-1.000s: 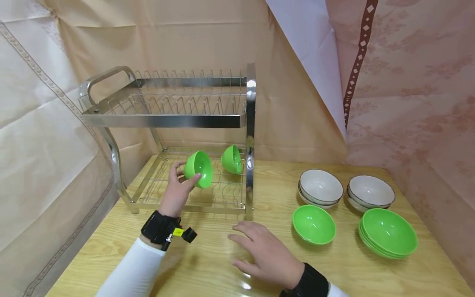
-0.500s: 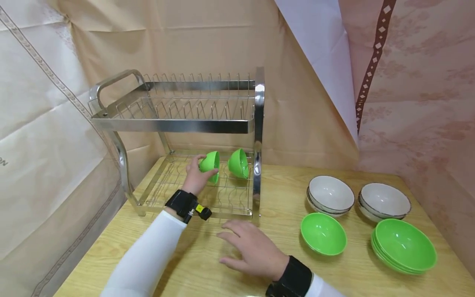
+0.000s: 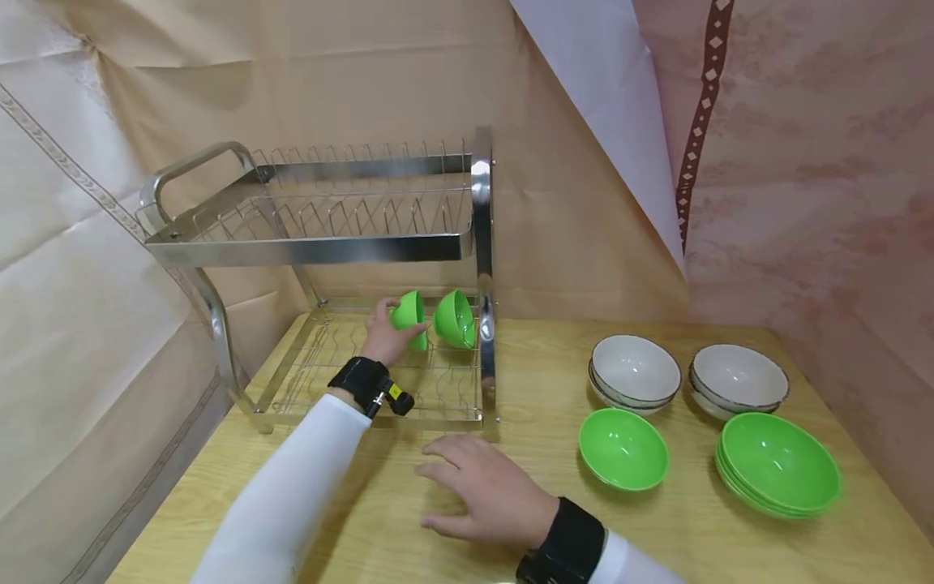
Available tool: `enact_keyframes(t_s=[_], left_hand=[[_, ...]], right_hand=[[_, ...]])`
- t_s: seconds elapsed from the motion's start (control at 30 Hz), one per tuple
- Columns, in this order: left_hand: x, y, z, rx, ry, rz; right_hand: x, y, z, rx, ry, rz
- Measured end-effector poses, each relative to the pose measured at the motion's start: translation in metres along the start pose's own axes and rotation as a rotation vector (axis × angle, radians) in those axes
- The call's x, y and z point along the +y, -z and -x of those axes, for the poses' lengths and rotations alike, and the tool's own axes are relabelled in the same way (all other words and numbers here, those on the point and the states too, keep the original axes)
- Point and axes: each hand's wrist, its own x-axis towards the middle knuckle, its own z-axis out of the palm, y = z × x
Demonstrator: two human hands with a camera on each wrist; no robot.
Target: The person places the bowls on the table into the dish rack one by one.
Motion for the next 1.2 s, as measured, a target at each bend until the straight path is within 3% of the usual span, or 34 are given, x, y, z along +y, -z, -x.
enact_keyframes(t_s=[0.27,0.47,0.7,0.9,1.03,1.2], left_hand=[[-0.004,-0.003,-0.011,-0.036,-0.030,-0.093],[0.004,0.003,-0.004,-0.040,-0.068,-0.142],[0.005,0.003,-0.002,0.008,-0.096,-0.185],[0.007,0.008,0.002,-0.041,-0.113,-0.181],[0.007,0.013,0.010,-0.069,-0.139,-0.160],[0.009,0.020,0.038,-0.037,-0.287,-0.223]], right_hand=[[-0.001,0.002,0.000,-0.002,0.025,-0.008],[-0.003,0.004,0.000,-0.050,-0.006,-0.041],[-0.004,0.000,0.000,-0.042,0.027,-0.027],[-0.007,0.003,0.002,-0.029,0.002,-0.031],[-0.009,0.007,0.004,-0.016,-0.006,-0.029],[-0.010,0.013,0.012,-0.011,-0.025,-0.014]])
